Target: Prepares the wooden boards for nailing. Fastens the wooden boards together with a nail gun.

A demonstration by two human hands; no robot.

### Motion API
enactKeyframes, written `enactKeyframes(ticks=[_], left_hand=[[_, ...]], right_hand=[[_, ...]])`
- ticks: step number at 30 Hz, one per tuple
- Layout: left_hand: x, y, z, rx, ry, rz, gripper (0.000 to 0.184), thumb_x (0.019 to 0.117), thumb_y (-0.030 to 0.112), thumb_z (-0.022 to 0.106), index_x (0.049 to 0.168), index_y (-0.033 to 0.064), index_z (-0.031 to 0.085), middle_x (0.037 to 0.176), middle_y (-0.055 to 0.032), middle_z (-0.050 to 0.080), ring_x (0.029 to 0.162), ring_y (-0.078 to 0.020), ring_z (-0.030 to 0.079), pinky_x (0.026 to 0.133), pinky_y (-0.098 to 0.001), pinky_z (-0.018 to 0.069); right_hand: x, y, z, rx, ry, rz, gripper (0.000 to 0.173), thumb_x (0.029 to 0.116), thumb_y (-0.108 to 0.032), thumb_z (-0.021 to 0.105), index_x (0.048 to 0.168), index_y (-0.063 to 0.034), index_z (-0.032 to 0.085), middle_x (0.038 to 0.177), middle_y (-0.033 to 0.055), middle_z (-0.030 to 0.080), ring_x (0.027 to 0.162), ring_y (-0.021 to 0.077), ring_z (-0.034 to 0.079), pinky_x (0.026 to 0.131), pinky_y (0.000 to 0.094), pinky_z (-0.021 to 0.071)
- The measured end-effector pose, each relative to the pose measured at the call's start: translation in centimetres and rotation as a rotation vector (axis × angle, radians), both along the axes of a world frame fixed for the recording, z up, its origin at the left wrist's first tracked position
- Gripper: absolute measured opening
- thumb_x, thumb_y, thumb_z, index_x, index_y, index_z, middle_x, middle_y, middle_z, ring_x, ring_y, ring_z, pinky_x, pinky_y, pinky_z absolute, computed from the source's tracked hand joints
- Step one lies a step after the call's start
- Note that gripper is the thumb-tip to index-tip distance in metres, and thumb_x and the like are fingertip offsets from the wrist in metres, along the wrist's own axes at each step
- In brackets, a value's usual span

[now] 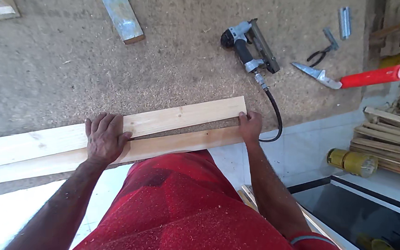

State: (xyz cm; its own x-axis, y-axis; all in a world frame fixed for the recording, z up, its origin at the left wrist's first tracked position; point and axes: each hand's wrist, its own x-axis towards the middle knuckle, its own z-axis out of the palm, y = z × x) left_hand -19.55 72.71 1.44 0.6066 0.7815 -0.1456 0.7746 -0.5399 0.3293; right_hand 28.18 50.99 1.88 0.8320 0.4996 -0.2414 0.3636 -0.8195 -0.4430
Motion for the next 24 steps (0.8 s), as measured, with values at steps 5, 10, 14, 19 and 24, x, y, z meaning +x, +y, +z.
enactKeyframes(ticks=[5,10,14,19,24], left_hand=[[0.2,0.3,0.4,-0.046,0.011,-0.001,0.083,0.0965,0.073,0.035,0.150,0.0114,0.050,0.147,-0.0183,0.052,0.146,-0.0417,0.038,0.119,-0.0722,0.0133],[1.2,1.7,1.3,-0.016,0.089,-0.224,0.102,0.0840,0.082,0.051,0.150,0.0043,0.047,0.135,-0.0267,0.056,0.129,-0.0494,0.051,0.113,-0.0691,0.0303],[1.3,2.9,1.3,0.084,0.077,-0.341,0.096,0.0891,0.074,0.056,0.144,-0.0041,0.049,0.130,-0.0324,0.056,0.122,-0.0550,0.053,0.100,-0.0677,0.0438],[1.4,3.1,0.9,0.032,0.046,-0.328,0.095,0.0883,0.076,0.054,0.145,-0.0001,0.051,0.132,-0.0296,0.057,0.124,-0.0523,0.053,0.103,-0.0667,0.0425],[1.2,0.3,0.8,-0.022,0.062,-0.144,0.087,0.0942,0.076,0.038,0.147,0.0087,0.052,0.137,-0.0241,0.056,0.131,-0.0467,0.050,0.109,-0.0637,0.0403]], right_hand=[[0.1,-1.4,0.2,0.044,0.054,-0.018,0.040,0.0973,-0.038,0.069,0.121,-0.0063,0.074,0.121,0.0160,0.066,0.115,0.0293,0.062,0.101,0.0486,0.0508],[0.5,-1.2,0.1,0.089,0.185,-0.111,0.037,0.0927,-0.037,0.074,0.115,-0.0080,0.075,0.122,0.0145,0.067,0.116,0.0281,0.063,0.101,0.0511,0.0505],[0.3,-1.2,-0.2,0.091,0.152,-0.114,0.030,0.0924,-0.027,0.074,0.115,-0.0072,0.075,0.120,0.0138,0.068,0.114,0.0268,0.064,0.100,0.0494,0.0518],[0.2,-2.5,0.7,0.027,0.130,-0.047,0.025,0.0951,-0.029,0.070,0.099,-0.0051,0.076,0.110,0.0143,0.068,0.106,0.0288,0.064,0.094,0.0521,0.0520],[-0.2,-4.2,0.6,0.058,0.204,-0.053,0.024,0.0974,-0.025,0.067,0.109,-0.0053,0.076,0.111,0.0139,0.068,0.100,0.0256,0.067,0.089,0.0484,0.0558]])
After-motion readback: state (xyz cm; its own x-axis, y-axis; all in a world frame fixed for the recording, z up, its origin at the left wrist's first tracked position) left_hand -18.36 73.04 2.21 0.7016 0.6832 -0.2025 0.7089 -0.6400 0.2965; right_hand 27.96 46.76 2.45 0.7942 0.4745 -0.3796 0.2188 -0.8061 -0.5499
